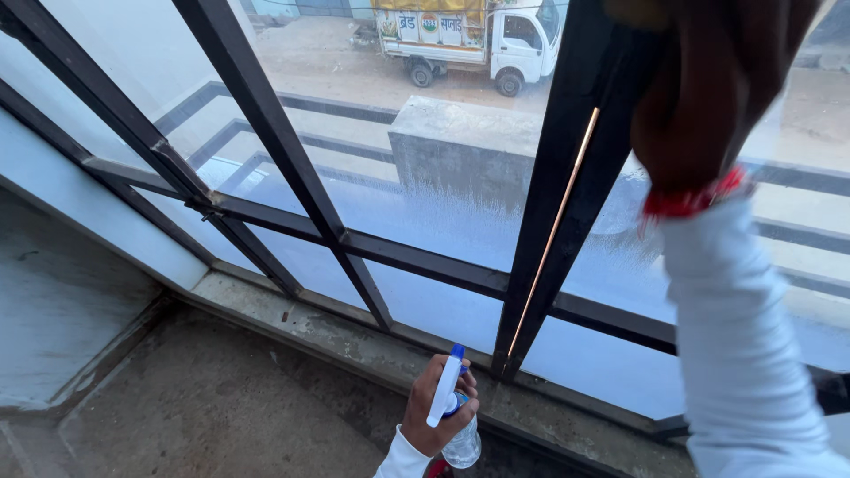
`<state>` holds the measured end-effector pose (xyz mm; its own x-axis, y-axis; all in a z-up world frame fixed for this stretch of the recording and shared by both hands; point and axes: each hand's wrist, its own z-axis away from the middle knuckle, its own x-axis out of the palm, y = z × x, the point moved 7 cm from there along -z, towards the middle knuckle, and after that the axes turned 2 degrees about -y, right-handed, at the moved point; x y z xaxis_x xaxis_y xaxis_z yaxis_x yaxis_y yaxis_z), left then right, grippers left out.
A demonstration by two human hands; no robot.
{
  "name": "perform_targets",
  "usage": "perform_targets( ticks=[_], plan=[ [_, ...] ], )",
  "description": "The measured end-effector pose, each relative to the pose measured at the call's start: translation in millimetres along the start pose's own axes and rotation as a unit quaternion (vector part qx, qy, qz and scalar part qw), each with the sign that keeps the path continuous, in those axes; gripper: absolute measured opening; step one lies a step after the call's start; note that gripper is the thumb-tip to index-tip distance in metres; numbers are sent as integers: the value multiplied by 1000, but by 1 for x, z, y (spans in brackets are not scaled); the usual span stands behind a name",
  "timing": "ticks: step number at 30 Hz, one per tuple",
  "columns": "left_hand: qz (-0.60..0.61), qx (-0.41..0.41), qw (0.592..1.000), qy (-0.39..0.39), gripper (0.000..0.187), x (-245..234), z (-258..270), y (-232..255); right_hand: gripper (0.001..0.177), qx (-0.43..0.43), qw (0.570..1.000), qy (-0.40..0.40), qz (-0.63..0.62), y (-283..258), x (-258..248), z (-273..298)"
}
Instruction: The person cleans large glass windows using a spray bottle and a cloth, wiping different sections of the glass panes.
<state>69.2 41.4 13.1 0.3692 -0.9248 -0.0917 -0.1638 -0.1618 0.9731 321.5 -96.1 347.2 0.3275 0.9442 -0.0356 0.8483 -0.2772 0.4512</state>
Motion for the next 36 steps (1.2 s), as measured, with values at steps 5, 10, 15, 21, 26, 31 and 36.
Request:
perform_targets(
  ticks=[5, 10, 15, 21, 26, 31, 36],
  plan=[
    [-6, 4, 1000, -20, 49, 2, -7, -4, 30, 244, 967, -68, 28, -42, 2, 113],
    [-4, 14, 1000, -28, 49, 10, -7, 2, 30, 257, 958, -120, 34, -127, 11, 209],
    [-19, 60, 998, -17, 50, 14, -1, 10, 30, 282, 929, -234, -62, -184, -5, 284],
    [6, 9, 1000, -5, 49, 15, 7, 3, 47, 228, 964, -135, -10, -126, -8, 261],
    [-1, 13, 1000, 4, 51, 16, 6, 1, 43, 206, 961, -125, 139, 25, 2, 123],
    [3, 42, 999, 21, 51, 17, 1, 2, 35, 150, 972, -107, 143, 50, 8, 39],
    [-20, 51, 998, 8, 51, 20, -4, 4, 29, 171, 964, -161, 124, -5, 8, 104]
  ],
)
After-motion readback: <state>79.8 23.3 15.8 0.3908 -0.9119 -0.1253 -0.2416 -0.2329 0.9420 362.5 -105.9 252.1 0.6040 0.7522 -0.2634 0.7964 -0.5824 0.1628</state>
